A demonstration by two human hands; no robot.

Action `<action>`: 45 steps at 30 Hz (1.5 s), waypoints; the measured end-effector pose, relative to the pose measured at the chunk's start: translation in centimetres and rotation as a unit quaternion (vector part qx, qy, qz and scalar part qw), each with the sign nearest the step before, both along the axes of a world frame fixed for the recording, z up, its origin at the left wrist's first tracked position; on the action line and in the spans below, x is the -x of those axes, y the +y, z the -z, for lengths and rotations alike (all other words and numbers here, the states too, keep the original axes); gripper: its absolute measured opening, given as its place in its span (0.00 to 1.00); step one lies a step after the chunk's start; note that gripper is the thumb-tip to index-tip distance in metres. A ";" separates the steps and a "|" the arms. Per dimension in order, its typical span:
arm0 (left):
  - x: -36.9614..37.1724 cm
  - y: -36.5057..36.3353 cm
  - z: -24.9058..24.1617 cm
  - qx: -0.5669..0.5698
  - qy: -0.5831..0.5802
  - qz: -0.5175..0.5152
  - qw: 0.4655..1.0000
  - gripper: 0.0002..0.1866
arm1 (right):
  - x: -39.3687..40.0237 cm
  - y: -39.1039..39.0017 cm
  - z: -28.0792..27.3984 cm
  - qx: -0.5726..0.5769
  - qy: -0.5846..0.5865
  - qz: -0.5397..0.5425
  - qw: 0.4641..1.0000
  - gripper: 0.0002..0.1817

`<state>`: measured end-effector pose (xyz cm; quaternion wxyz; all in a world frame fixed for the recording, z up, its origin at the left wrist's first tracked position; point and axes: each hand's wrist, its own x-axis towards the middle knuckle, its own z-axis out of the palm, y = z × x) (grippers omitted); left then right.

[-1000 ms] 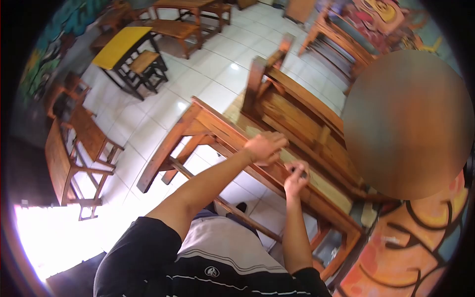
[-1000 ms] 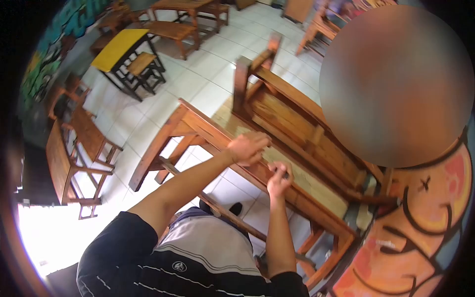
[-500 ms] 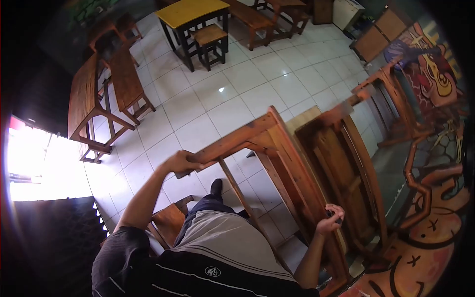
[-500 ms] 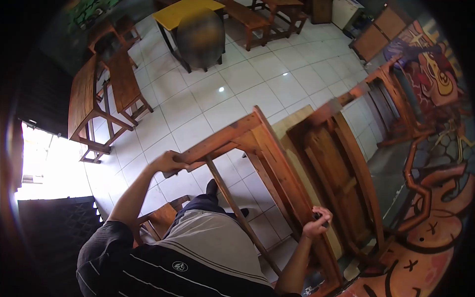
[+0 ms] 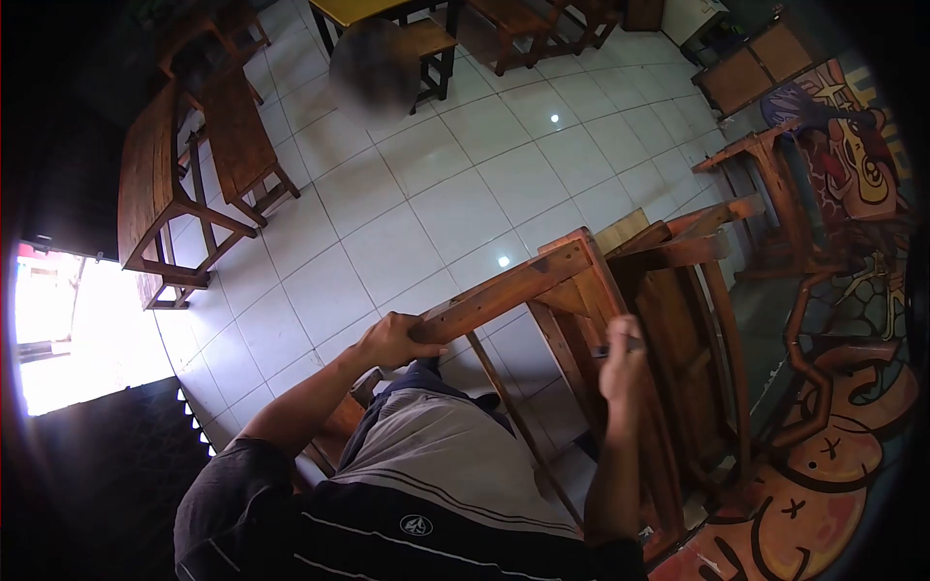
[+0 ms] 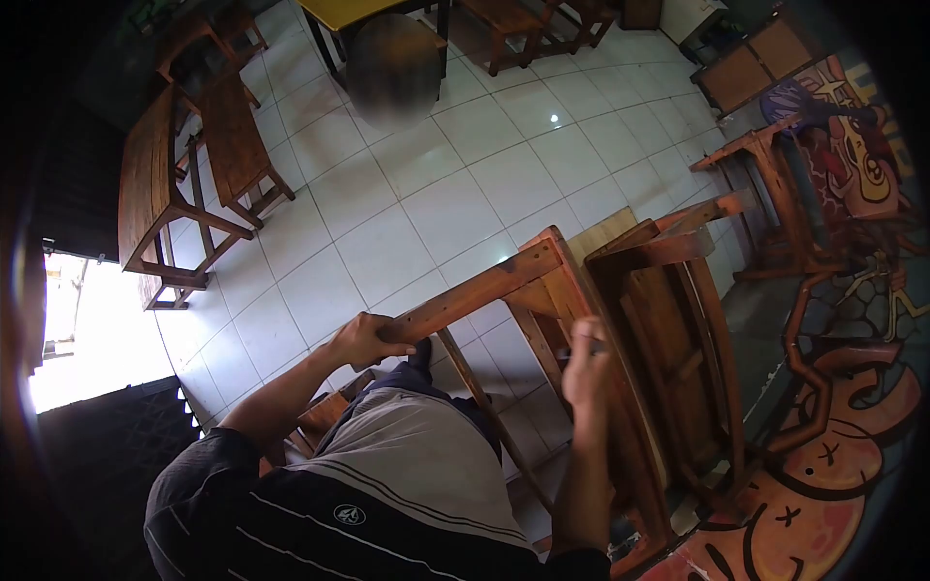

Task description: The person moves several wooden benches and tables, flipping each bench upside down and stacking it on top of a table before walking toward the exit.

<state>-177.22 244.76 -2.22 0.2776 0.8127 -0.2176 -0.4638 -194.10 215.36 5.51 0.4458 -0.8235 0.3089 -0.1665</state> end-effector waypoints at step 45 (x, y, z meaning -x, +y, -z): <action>-0.1 0.2 -0.2 0.075 -0.027 -0.005 0.997 0.41 | -12.7 -3.6 2.1 0.396 0.053 -0.065 0.914 0.13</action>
